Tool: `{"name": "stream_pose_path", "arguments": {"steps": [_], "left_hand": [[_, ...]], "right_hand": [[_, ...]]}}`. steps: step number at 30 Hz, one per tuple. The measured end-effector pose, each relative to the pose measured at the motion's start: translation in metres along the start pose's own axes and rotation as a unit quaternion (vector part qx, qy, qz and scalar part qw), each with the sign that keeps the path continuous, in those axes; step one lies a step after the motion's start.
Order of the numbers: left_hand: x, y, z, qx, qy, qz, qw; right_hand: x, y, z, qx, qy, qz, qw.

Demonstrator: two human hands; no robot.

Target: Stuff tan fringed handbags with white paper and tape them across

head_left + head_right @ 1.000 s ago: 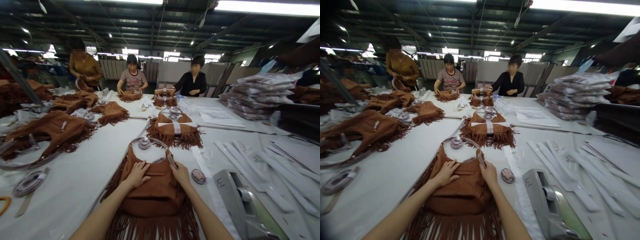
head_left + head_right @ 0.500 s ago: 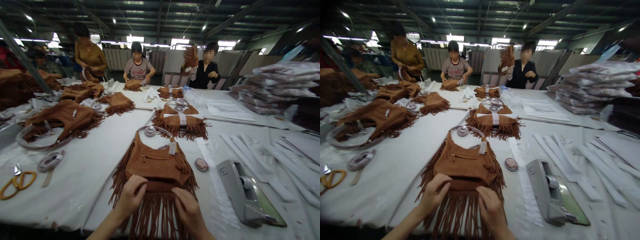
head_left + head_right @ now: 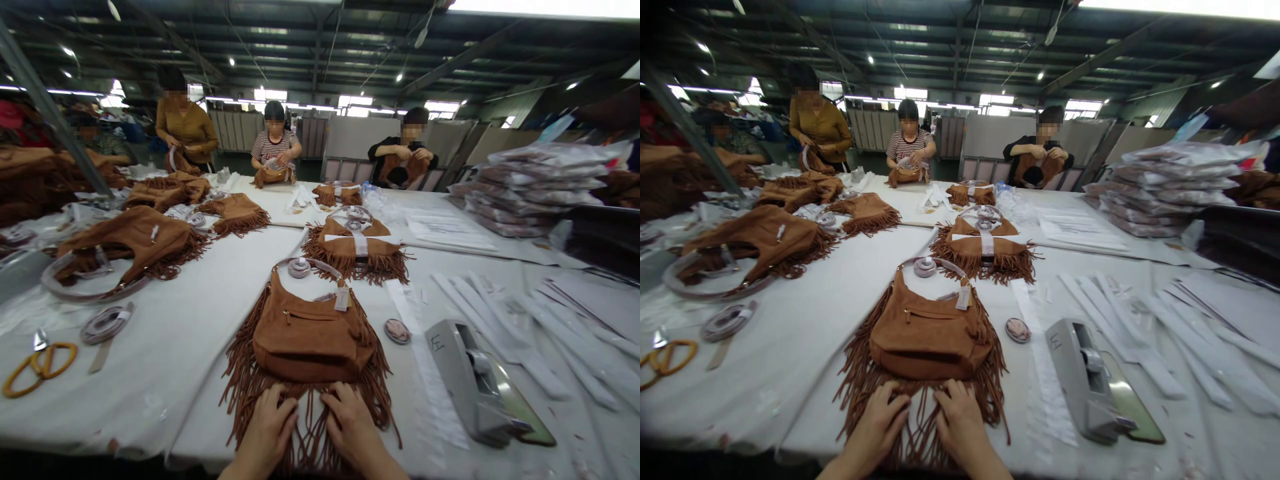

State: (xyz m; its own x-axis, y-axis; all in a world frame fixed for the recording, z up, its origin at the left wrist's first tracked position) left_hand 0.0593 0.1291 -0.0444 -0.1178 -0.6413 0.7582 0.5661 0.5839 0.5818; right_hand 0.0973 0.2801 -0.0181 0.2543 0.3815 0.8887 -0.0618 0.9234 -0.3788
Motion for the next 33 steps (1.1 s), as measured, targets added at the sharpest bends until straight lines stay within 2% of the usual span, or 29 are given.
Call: {"name": "stream_pose_path", "arguments": {"steps": [3, 7, 10, 13, 16, 22, 26, 28, 29, 31, 33], "left_hand": [[-0.003, 0.001, 0.005, 0.031, 0.013, 0.035, 0.999], [-0.009, 0.004, 0.015, 0.046, 0.042, 0.089, 0.994], [-0.011, 0.004, 0.017, 0.054, 0.055, 0.123, 0.989], [-0.01, 0.0, 0.016, 0.076, 0.05, 0.145, 0.985], [-0.005, -0.004, 0.014, 0.092, 0.03, 0.155, 0.983], [-0.001, -0.022, 0.001, 0.126, -0.068, 0.195, 0.97], [-0.003, -0.027, -0.007, 0.116, -0.102, 0.206, 0.966], [-0.004, -0.027, -0.009, 0.106, -0.098, 0.203, 0.968], [-0.004, -0.026, -0.01, 0.101, -0.09, 0.202, 0.97], [-0.004, -0.024, -0.01, 0.08, -0.061, 0.204, 0.974], [-0.003, -0.021, -0.012, 0.047, -0.026, 0.217, 0.975]], "right_hand": [[-0.002, -0.002, 0.006, -0.082, 0.044, 0.002, 0.996], [-0.018, 0.002, 0.009, -0.164, 0.063, -0.076, 0.981], [-0.024, 0.003, 0.007, -0.183, 0.063, -0.106, 0.975], [-0.02, 0.006, 0.004, -0.188, 0.061, -0.114, 0.974], [-0.014, 0.012, -0.002, -0.185, 0.062, -0.12, 0.973], [-0.006, 0.037, -0.031, -0.179, 0.09, -0.183, 0.962], [0.001, 0.047, -0.045, -0.187, 0.099, -0.147, 0.966], [0.007, 0.038, -0.042, -0.152, 0.115, -0.109, 0.976], [0.009, 0.027, -0.038, -0.108, 0.118, -0.094, 0.983], [0.004, -0.001, -0.032, 0.022, 0.101, -0.075, 0.992], [-0.007, -0.022, -0.034, 0.148, 0.074, -0.071, 0.984]]}}
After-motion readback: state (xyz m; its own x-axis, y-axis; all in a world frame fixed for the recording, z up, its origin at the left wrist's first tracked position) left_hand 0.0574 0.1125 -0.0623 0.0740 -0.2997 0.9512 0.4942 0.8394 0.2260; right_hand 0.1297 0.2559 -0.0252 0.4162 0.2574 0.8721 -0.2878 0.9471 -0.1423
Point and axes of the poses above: each hand's wrist, its own z-axis towards the middle knuckle, its own x-axis out of the back of the hand, y = z × x, the point moved 9 cm from there along z, towards the middle knuckle, and after that the axes turned 12 degrees about y, right-handed, at the moved point
